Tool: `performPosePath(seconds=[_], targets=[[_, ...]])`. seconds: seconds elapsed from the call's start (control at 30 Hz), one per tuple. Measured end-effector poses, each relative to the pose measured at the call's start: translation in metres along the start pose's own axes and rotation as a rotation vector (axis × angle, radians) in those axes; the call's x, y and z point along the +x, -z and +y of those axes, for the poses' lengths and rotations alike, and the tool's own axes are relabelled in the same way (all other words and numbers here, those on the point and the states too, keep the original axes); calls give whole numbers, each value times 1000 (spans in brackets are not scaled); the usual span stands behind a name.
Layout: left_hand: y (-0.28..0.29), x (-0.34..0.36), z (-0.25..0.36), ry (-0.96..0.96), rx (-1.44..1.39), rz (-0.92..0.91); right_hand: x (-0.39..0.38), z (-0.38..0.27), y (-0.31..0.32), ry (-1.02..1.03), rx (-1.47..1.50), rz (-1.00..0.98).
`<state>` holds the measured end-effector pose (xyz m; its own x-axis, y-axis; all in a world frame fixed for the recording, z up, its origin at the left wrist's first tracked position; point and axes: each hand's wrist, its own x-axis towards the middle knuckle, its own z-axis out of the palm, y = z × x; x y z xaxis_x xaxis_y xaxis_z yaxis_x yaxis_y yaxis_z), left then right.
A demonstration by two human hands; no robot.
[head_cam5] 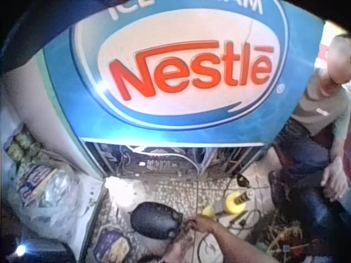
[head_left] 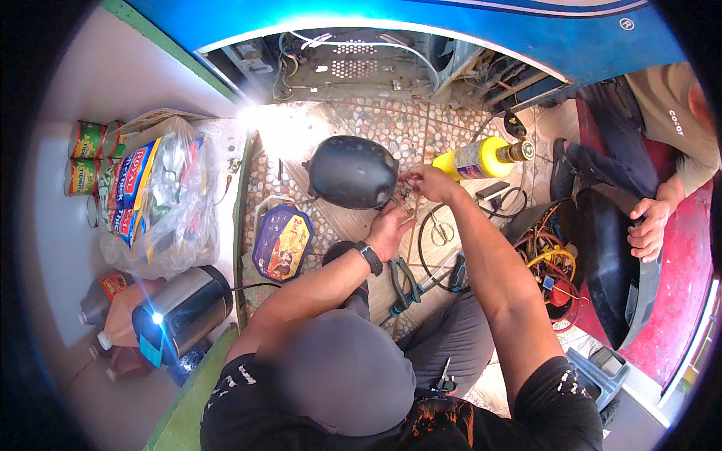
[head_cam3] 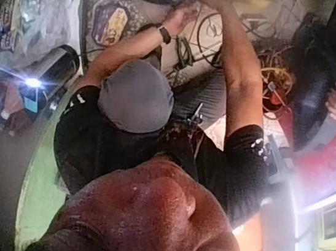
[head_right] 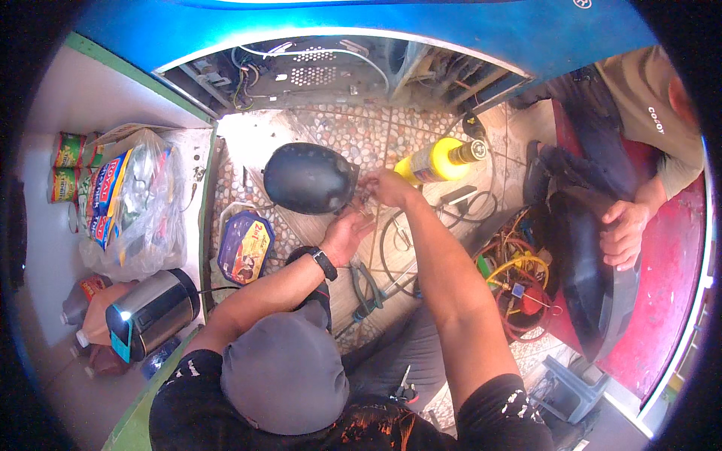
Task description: The person replaces a compressor on a commercial refrigerator by hand, using a torch to braze connections and pliers to manipulate lines.
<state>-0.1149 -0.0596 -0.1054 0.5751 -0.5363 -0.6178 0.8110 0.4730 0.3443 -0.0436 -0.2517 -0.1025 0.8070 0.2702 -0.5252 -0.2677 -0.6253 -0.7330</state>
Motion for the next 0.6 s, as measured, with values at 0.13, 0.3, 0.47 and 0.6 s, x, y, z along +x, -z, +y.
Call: performPosePath(seconds=[0.13, 0.3, 0.47, 0.6], targets=[[-3, 2, -2, 26, -62, 9, -2, 9, -11, -4, -143, 146], [-5, 2, -1, 35, -116, -20, -16, -16, -20, 77, -283, 384], [11, 11, -7, 35, -90, -42, -45, -54, -61, 111, -383, 743], [9, 15, -7, 36, -21, -120, -42, -11, -86, -94, 341, 708]])
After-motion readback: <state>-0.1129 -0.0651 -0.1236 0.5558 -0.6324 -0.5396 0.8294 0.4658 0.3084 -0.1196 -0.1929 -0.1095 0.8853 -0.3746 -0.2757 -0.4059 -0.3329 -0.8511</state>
